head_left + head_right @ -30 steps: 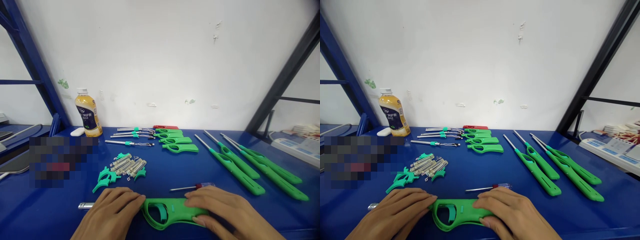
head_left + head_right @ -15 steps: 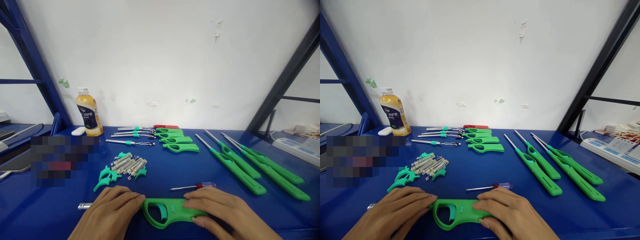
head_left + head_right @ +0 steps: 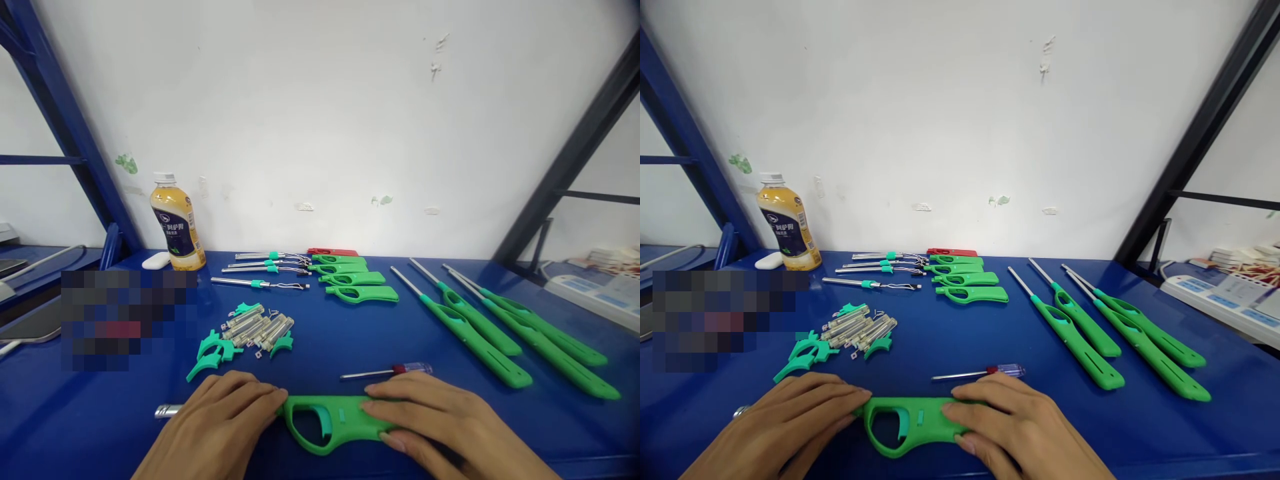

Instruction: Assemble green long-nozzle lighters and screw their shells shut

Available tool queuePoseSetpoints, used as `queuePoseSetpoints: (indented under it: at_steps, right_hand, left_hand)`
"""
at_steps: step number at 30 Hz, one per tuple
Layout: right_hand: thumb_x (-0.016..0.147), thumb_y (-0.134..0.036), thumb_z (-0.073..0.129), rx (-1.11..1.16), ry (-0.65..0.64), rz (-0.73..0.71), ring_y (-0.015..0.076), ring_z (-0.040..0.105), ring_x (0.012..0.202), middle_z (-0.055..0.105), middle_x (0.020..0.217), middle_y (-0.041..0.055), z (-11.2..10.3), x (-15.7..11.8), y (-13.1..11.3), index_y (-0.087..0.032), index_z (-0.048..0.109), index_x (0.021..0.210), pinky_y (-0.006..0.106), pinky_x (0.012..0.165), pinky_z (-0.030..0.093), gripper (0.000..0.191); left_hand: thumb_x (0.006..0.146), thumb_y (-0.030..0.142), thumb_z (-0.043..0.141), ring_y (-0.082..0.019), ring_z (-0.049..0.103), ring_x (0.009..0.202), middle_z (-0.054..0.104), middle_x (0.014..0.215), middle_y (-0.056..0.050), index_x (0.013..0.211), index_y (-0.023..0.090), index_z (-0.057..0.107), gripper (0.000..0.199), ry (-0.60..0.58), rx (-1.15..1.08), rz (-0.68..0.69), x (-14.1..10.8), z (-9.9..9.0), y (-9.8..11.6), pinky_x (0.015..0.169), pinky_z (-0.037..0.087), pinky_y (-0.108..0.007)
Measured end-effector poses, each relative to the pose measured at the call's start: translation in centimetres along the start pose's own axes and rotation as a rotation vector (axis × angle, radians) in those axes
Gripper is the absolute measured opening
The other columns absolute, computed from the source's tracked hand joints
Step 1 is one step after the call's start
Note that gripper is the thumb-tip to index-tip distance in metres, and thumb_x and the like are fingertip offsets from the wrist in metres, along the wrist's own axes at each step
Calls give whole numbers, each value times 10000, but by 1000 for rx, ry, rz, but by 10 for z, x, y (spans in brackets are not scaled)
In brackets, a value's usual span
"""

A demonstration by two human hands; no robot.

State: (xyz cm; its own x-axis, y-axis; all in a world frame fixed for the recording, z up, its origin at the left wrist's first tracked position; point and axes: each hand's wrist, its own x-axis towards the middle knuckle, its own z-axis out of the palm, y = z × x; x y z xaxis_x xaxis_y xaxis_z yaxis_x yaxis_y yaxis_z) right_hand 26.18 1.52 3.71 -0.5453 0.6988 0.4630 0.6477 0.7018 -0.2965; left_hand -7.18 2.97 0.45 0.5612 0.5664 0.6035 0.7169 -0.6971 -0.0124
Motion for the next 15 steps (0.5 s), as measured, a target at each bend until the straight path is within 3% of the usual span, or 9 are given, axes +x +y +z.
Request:
queuePoseSetpoints:
  at_steps: [7,15]
  right_hand:
    - [1064,-341,713,-27,-29,22,190,844,1132,848,1288,-11,8,-5,4,-372,813,1334,201,973,659,289]
    - [1078,-264,652,-39,-88,52,190,844,1066,822,1266,54,8,-5,-3,-340,803,1323,258,962,670,298]
  left_hand:
    - [944,57,502,-191,800,930,853,1053,35,1223,336,757,470,11,-23,-21,0,3,2,790,618,-285]
    - [911,8,445,-193,786,990,828,1068,-5,1262,294,752,547,24,3,47,2,2,1,847,599,-279]
